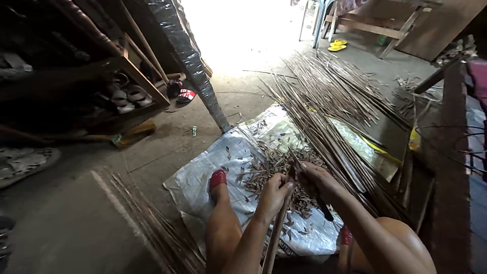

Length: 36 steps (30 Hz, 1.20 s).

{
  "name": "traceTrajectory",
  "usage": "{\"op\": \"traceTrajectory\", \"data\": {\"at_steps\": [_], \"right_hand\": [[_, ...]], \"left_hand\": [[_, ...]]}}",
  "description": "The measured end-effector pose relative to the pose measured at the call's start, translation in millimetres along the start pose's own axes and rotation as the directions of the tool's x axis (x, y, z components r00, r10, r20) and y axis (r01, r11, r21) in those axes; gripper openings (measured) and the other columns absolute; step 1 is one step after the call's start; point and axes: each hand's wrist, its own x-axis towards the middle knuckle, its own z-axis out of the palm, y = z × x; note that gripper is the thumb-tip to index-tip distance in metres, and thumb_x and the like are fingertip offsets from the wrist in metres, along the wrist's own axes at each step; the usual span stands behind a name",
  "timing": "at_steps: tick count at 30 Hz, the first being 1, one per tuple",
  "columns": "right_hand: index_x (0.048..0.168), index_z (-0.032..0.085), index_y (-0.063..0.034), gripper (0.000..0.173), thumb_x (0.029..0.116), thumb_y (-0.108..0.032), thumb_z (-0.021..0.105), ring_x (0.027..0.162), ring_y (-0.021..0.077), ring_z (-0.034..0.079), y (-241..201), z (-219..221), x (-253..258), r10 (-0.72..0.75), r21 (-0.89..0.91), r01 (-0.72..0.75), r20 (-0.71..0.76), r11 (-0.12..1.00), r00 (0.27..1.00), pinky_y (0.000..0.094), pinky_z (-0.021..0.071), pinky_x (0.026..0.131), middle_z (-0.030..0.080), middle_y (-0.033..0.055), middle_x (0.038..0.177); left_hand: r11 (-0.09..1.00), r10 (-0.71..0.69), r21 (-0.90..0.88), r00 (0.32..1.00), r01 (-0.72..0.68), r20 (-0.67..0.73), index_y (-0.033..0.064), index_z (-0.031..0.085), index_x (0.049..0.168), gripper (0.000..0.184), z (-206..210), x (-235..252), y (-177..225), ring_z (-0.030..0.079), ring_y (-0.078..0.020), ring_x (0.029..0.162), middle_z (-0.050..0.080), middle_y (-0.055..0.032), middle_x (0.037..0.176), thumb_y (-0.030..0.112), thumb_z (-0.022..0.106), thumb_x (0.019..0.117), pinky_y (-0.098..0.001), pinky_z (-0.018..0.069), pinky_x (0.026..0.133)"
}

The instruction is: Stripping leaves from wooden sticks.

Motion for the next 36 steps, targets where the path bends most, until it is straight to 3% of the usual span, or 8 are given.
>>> {"op": "traceTrajectory", "data": {"at_steps": [4,7,14,21,24,26,29,36], "right_hand": [[0.108,0.054,-0.0129,0.028,0.1079,-0.034,0.035,0.045,-0.0007,0.039,8,-2,0,0.053,0.064,-0.065,0.176,0.996,0.983,0.0148,0.0354,0.042,0.048,-0.0077,0.064],[0.102,0.053,-0.0126,0.029,0.1065,-0.038,0.040,0.044,-0.0005,0.042,12,1,-1,0.085,0.139,-0.123,0.253,0.983,0.964,0.0142,0.0380,0.041,0.050,-0.0071,0.064],[0.142,0.049,-0.0095,0.038,0.1069,-0.022,0.041,0.046,-0.0006,0.041,10,10,-7,0.033,0.061,-0.041,0.127,0.997,0.991,0.0153,0.0357,0.042,0.050,-0.0069,0.068],[0.144,0.053,-0.0033,0.040,0.1067,-0.017,0.047,0.050,-0.0001,0.043,8,19,-10,-0.103,-0.202,0.098,-0.018,0.975,0.994,0.0172,0.0381,0.045,0.053,-0.0068,0.072],[0.144,0.054,-0.0011,0.041,0.1071,-0.019,0.050,0.081,-0.0024,0.057,12,17,-10,-0.262,-0.515,0.225,0.000,0.828,0.965,0.0167,0.0471,0.073,0.068,0.0035,0.116],[0.145,0.056,-0.0040,0.043,0.1070,-0.022,0.049,0.113,0.0122,0.065,18,12,-7,-0.342,-0.682,0.281,0.048,0.675,0.938,0.0327,0.0499,0.101,0.066,0.0129,0.132],[0.144,0.060,-0.0105,0.042,0.1061,-0.026,0.050,0.102,0.0285,0.068,24,9,-3,-0.412,-0.800,0.285,0.053,0.527,0.910,0.0499,0.0531,0.092,0.070,0.0168,0.116],[0.144,0.060,-0.0105,0.041,0.1042,-0.018,0.052,0.090,0.0339,0.070,18,-1,0,-0.571,-0.876,0.226,-0.067,0.427,0.818,0.0546,0.0558,0.080,0.072,0.0192,0.109]], "left_hand": [[0.991,-0.011,-0.137,1.000,0.007,-0.029,-0.0032,0.058,0.120,0.020,-2,1,2,0.064,-0.0082,0.085,0.066,-0.0072,0.100,0.003,0.056,0.1016,-0.0260,0.0541,0.078],[0.983,-0.001,-0.184,0.999,-0.008,-0.050,-0.0036,0.056,0.120,0.019,-2,1,3,0.065,-0.0077,0.087,0.066,-0.0069,0.100,0.001,0.056,0.1014,-0.0256,0.0549,0.080],[0.973,-0.023,-0.231,0.991,-0.008,-0.135,-0.0041,0.057,0.117,0.017,-3,0,9,0.064,-0.0077,0.077,0.065,-0.0064,0.093,0.001,0.057,0.1014,-0.0242,0.0550,0.071],[0.981,-0.013,-0.192,0.989,-0.016,-0.150,-0.0045,0.057,0.120,0.019,-4,2,7,0.065,-0.0089,0.080,0.066,-0.0081,0.097,0.002,0.057,0.1013,-0.0258,0.0557,0.074],[0.973,-0.029,-0.232,0.991,-0.003,-0.134,-0.0056,0.055,0.120,0.020,-3,0,10,0.064,-0.0083,0.077,0.065,-0.0081,0.097,0.000,0.056,0.1012,-0.0243,0.0551,0.070],[0.959,-0.041,-0.285,0.992,0.006,-0.117,-0.0050,0.055,0.119,0.019,-4,0,11,0.063,-0.0072,0.071,0.065,-0.0063,0.091,-0.001,0.056,0.1010,-0.0228,0.0543,0.065],[0.949,-0.050,-0.314,0.995,0.022,-0.084,-0.0026,0.055,0.114,0.013,-6,-2,13,0.059,-0.0058,0.063,0.062,-0.0028,0.083,-0.001,0.056,0.1012,-0.0203,0.0515,0.058],[0.962,-0.071,-0.265,0.997,0.061,-0.027,-0.0009,0.056,0.110,0.008,0,-9,12,0.056,-0.0041,0.057,0.061,-0.0006,0.076,0.000,0.056,0.1016,-0.0176,0.0481,0.053]]}}
